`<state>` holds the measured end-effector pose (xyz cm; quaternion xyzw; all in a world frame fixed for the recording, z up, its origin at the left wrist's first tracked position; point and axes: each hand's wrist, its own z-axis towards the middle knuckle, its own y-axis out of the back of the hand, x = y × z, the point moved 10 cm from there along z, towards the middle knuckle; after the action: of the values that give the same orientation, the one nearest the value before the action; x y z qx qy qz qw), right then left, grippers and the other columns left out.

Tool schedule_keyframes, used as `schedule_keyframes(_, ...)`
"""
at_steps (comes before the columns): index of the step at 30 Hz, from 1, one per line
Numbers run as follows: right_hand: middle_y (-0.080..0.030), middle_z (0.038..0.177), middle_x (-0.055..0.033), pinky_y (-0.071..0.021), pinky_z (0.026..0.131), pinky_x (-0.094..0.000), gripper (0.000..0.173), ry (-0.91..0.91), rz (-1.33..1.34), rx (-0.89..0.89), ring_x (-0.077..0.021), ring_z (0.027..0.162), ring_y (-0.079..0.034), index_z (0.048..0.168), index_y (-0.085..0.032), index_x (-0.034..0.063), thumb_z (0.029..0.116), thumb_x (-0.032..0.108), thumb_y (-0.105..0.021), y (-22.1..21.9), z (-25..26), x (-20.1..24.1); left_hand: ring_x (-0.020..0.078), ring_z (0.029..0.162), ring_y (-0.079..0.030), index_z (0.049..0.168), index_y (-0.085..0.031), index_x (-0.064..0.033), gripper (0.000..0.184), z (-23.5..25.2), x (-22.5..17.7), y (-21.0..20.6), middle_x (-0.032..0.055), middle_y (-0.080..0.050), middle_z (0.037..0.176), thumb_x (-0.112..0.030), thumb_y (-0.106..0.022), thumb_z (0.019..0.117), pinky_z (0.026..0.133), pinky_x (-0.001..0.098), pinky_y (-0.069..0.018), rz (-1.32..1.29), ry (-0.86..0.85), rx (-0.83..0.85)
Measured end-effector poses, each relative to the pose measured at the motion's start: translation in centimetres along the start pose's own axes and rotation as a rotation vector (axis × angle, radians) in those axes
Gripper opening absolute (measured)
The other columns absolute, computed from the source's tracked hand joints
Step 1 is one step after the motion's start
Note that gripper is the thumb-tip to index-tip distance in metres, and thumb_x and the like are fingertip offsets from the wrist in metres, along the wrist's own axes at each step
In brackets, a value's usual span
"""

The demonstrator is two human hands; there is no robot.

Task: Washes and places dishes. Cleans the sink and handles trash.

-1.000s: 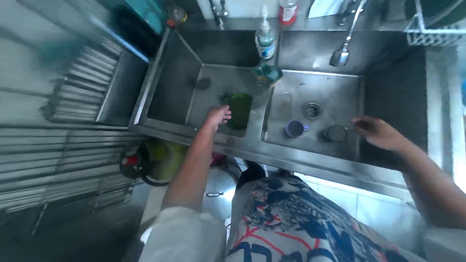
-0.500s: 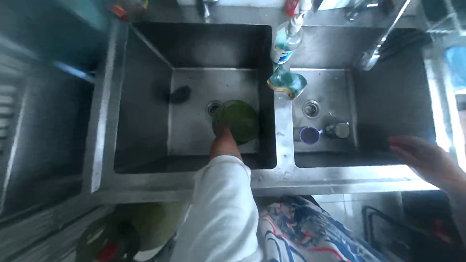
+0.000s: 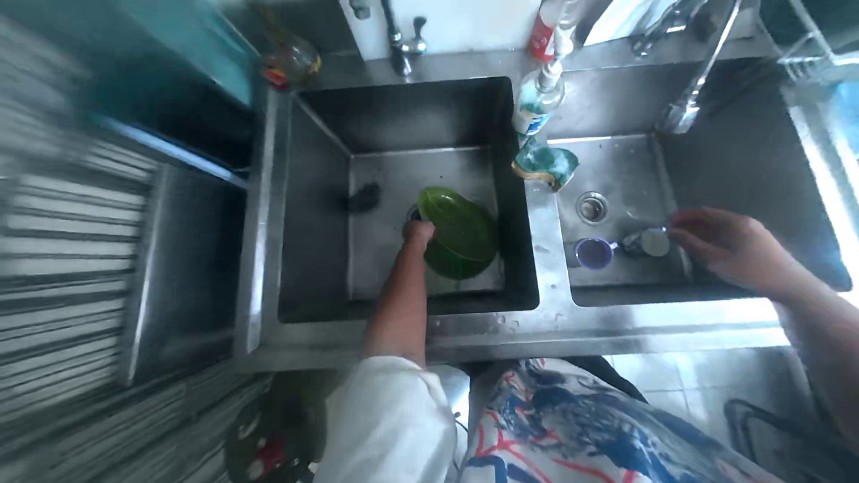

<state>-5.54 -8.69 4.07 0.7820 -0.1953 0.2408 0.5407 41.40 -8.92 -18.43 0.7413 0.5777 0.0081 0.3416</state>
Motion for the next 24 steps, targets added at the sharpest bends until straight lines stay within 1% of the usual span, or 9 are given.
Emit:
schedule_keyframes(3, -0.07, 0.109, -0.025, -0.0578, 0.086, -0.0498, 0.025, 0.14, 0.021, 0.046, -0.0325, 0.094, -0.07, 0.123, -0.064, -0.0077, 0.1016, 0.006, -0.062, -0.9, 3.1, 6.5, 0.038, 0.11, -0.063, 0.117, -0.065, 0.0095, 0.031, -2.1, -2.5, 4.8, 0.0283, -0.064, 0.121, -0.016, -0.063, 0.1002, 0.096, 0.053, -0.05, 0.02, -0.124, -0.048)
schedule_keyframes(6, -0.071, 0.107, -0.0225, -0.0586, 0.086, -0.0514, 0.021, 0.339, 0.004, 0.109, -0.0327, 0.094, -0.072, 0.119, -0.067, -0.006, 0.1003, 0.003, -0.063, -2.7, 7.6, 15.8, 0.0399, 0.118, -0.062, 0.122, -0.064, 0.0091, 0.035, -4.7, -5.9, 9.9, 0.0288, -0.064, 0.126, -0.021, -0.061, 0.1037, 0.103, 0.0541, -0.0477, 0.118, -0.232, -0.091)
schedule_keyframes(10, -0.071, 0.113, -0.0225, -0.0523, 0.096, -0.0597, 0.028, 0.518, -0.069, 0.103, -0.0383, 0.105, -0.069, 0.127, -0.066, -0.0017, 0.1024, 0.012, -0.06, -6.2, 19.1, 27.5, 0.0414, 0.12, -0.062, 0.123, -0.064, 0.0094, 0.035, -6.5, -9.4, 14.5, 0.0297, -0.063, 0.127, -0.02, -0.059, 0.105, 0.104, 0.0555, -0.048, 0.134, -0.326, -0.191)
schedule_keyframes(12, -0.065, 0.129, -0.0254, -0.0472, 0.103, -0.0652, 0.04, 0.479, -0.125, 0.083, -0.0436, 0.121, -0.063, 0.139, -0.058, 0.0001, 0.1012, 0.014, -0.061, -8.1, 26.3, 31.3, 0.0387, 0.113, -0.065, 0.119, -0.066, 0.0088, 0.035, -6.4, -10.5, 16.0, 0.0283, -0.066, 0.121, -0.023, -0.059, 0.1054, 0.101, 0.054, -0.0499, 0.139, -0.387, -0.213)
schedule_keyframes(14, -0.051, 0.149, -0.026, -0.0416, 0.109, -0.0683, 0.059, 0.393, -0.155, 0.06, -0.0464, 0.138, -0.049, 0.149, -0.047, -0.0002, 0.0954, 0.012, -0.068, -9.3, 31.7, 33.5, 0.0286, 0.094, -0.067, 0.113, -0.067, 0.0062, 0.031, -6.7, -11.1, 16.7, 0.0223, -0.068, 0.108, -0.023, -0.058, 0.1049, 0.088, 0.0452, -0.054, 0.075, -0.425, -0.233)
schedule_keyframes(17, -0.037, 0.16, -0.0259, -0.0368, 0.109, -0.072, 0.076, 0.303, -0.231, 0.044, -0.0483, 0.147, -0.036, 0.155, -0.036, -0.0045, 0.0925, 0.013, -0.075, -10.4, 35.9, 35.0, 0.0202, 0.086, -0.064, 0.118, -0.066, 0.0038, 0.03, -7.1, -11.5, 17.3, 0.0173, -0.067, 0.105, -0.022, -0.059, 0.1047, 0.082, 0.0368, -0.0544, -0.033, -0.412, -0.214)
schedule_keyframes(20, -0.04, 0.157, -0.0293, -0.0353, 0.109, -0.0721, 0.066, 0.267, -0.27, 0.07, -0.0501, 0.144, -0.039, 0.148, -0.044, -0.008, 0.0929, 0.012, -0.074, -12.7, 36.9, 34.8, 0.0193, 0.087, -0.062, 0.121, -0.065, 0.0052, 0.029, -6.9, -11.5, 17.4, 0.0177, -0.066, 0.106, -0.018, -0.059, 0.1047, 0.082, 0.0351, -0.0528, -0.085, -0.422, -0.176)
schedule_keyframes(22, -0.05, 0.147, -0.0291, -0.0357, 0.109, -0.0707, 0.053, 0.283, -0.36, 0.1, -0.0484, 0.138, -0.046, 0.138, -0.057, -0.0058, 0.0926, 0.017, -0.073, -14.4, 35.5, 34.0, 0.0239, 0.092, -0.064, 0.121, -0.065, 0.0052, 0.028, -5.8, -11.2, 17.1, 0.0203, -0.066, 0.109, -0.017, -0.06, 0.1043, 0.086, 0.0397, -0.0534, -0.088, -0.426, -0.157)
schedule_keyframes(24, -0.057, 0.141, -0.0281, -0.0346, 0.11, -0.0722, 0.048, 0.245, -0.428, 0.206, -0.0474, 0.135, -0.051, 0.137, -0.06, -0.0024, 0.0961, 0.021, -0.07, -16.0, 33.6, 32.6, 0.0273, 0.095, -0.064, 0.115, -0.067, 0.004, 0.026, -4.8, -11.4, 16.7, 0.0214, -0.067, 0.109, -0.018, -0.062, 0.1033, 0.088, 0.0445, -0.0531, -0.091, -0.453, -0.159)
